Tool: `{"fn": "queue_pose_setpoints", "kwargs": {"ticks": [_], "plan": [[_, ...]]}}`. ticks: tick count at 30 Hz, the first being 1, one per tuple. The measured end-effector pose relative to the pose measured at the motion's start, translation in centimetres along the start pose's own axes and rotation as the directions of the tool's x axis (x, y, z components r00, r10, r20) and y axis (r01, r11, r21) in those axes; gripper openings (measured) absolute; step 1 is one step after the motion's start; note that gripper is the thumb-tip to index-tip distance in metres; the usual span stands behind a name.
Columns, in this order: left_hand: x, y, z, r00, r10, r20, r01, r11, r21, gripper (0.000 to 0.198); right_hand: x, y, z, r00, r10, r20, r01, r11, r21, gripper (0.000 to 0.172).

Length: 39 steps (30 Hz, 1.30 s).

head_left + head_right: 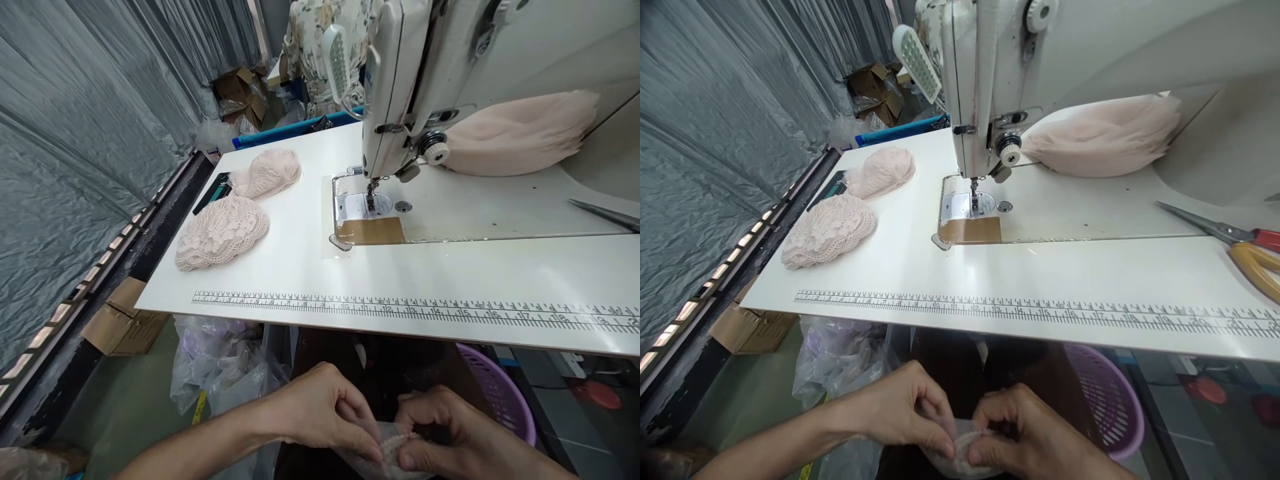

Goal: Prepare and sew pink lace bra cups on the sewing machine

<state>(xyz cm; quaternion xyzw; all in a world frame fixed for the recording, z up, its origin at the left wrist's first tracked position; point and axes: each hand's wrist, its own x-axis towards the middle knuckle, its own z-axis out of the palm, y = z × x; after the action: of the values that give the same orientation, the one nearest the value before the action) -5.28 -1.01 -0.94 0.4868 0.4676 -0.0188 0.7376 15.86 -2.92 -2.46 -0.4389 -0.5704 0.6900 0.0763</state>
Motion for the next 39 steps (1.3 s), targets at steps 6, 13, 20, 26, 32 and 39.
{"fn": "queue_pose_setpoints", "kwargs": {"ticks": [6,13,20,26,32,39], "plan": [[-1.1,0.2,-0.6,1.000,0.013,0.015,-0.013,1.000,0.001,0.034,-0.2,0.0,-0.3,0.999,0.036,0.018,-0.035,0.998,-0.060,0.019],[-0.9,0.5,0.0,0.998,0.038,0.041,-0.040,0.998,0.054,0.039,-0.4,-0.6,0.1,1.000,0.025,0.002,-0.025,0.991,-0.133,0.019],[-0.5,0.3,0.3,1.000,0.000,-0.027,0.001,0.999,0.049,0.044,-0.8,-0.4,0.2,0.998,0.033,-0.050,-0.043,0.975,-0.218,0.017],[-0.6,0.3,0.3,0.999,-0.016,-0.044,0.018,0.998,0.052,0.040,-0.8,0.4,0.5,0.996,0.017,-0.090,-0.037,0.974,-0.223,0.013],[-0.6,0.2,0.3,0.999,-0.021,-0.042,0.022,1.000,0.011,0.040,-0.8,0.4,0.6,0.996,0.020,-0.083,-0.038,0.973,-0.226,0.013],[-0.8,0.8,0.4,0.999,0.035,-0.014,-0.034,0.997,0.063,0.044,-0.9,0.0,0.4,0.996,-0.062,-0.059,0.047,0.971,-0.233,0.016]]}}
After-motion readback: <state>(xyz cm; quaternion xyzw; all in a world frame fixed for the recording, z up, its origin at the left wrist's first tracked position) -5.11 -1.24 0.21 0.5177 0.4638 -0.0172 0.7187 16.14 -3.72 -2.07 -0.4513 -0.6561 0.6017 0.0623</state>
